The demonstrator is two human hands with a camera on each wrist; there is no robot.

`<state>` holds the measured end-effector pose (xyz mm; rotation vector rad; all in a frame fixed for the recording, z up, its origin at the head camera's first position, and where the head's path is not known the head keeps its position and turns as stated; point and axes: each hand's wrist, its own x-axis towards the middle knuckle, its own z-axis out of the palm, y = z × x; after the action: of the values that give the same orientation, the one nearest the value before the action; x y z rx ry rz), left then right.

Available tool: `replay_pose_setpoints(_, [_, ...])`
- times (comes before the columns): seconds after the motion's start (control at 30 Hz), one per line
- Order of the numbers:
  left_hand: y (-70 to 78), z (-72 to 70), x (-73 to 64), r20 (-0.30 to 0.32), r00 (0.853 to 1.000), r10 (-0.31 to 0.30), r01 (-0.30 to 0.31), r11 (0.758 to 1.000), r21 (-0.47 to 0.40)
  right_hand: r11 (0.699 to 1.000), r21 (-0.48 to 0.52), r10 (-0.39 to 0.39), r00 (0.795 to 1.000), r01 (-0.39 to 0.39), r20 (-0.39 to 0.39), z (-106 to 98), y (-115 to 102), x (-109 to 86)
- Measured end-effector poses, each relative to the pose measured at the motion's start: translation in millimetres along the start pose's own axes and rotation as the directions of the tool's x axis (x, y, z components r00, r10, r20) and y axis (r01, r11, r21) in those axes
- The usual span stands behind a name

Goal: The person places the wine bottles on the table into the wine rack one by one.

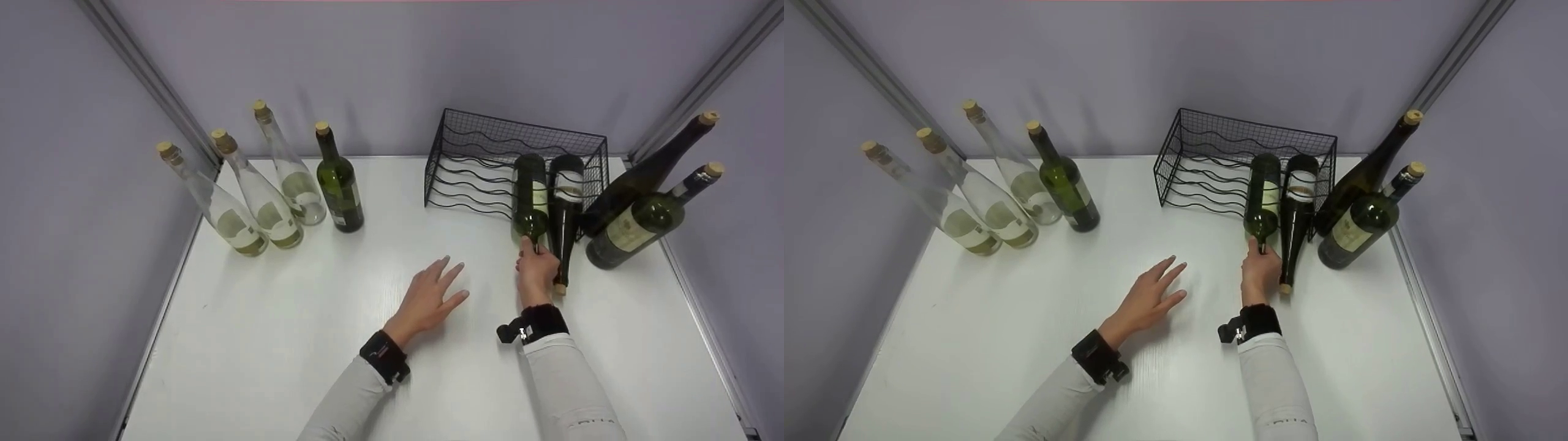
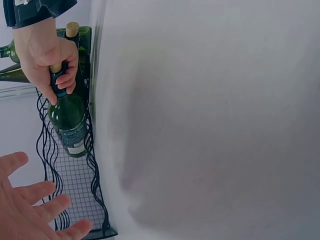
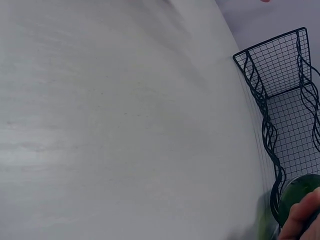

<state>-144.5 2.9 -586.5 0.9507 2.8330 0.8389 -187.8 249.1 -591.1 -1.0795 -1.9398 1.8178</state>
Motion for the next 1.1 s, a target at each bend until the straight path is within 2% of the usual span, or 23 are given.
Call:
replay_pose_setpoints(0.37, [0.6, 2.2, 0.7, 0.001, 1.000, 0.008, -0.008, 1.000, 0.000, 0.988, -0.137, -0.081, 0.996, 0.075, -0.041, 8, 1, 8.4])
replay_pose_setpoints(0.6, [-0.8, 3.0, -1.0, 0.021, 1.000, -0.003, 0.003, 1.000, 0.000, 0.981, -0.167, -0.105, 0.994, 0.098, -0.031, 11, 0, 12.5])
replay_pose_setpoints(0.97, [-3.4, 5.5, -4.1, 0.018, 1.000, -0.007, 0.007, 1.000, -0.001, 0.963, -0.234, -0.127, 0.991, 0.134, 0.047, 21, 5, 12.7])
replay_pose_setpoints(1.1, [-5.1, 6.0, -5.2, 0.023, 1.000, -0.008, 0.008, 1.000, -0.006, 0.958, -0.247, -0.121, 0.987, 0.145, 0.108, 21, 4, 10.0])
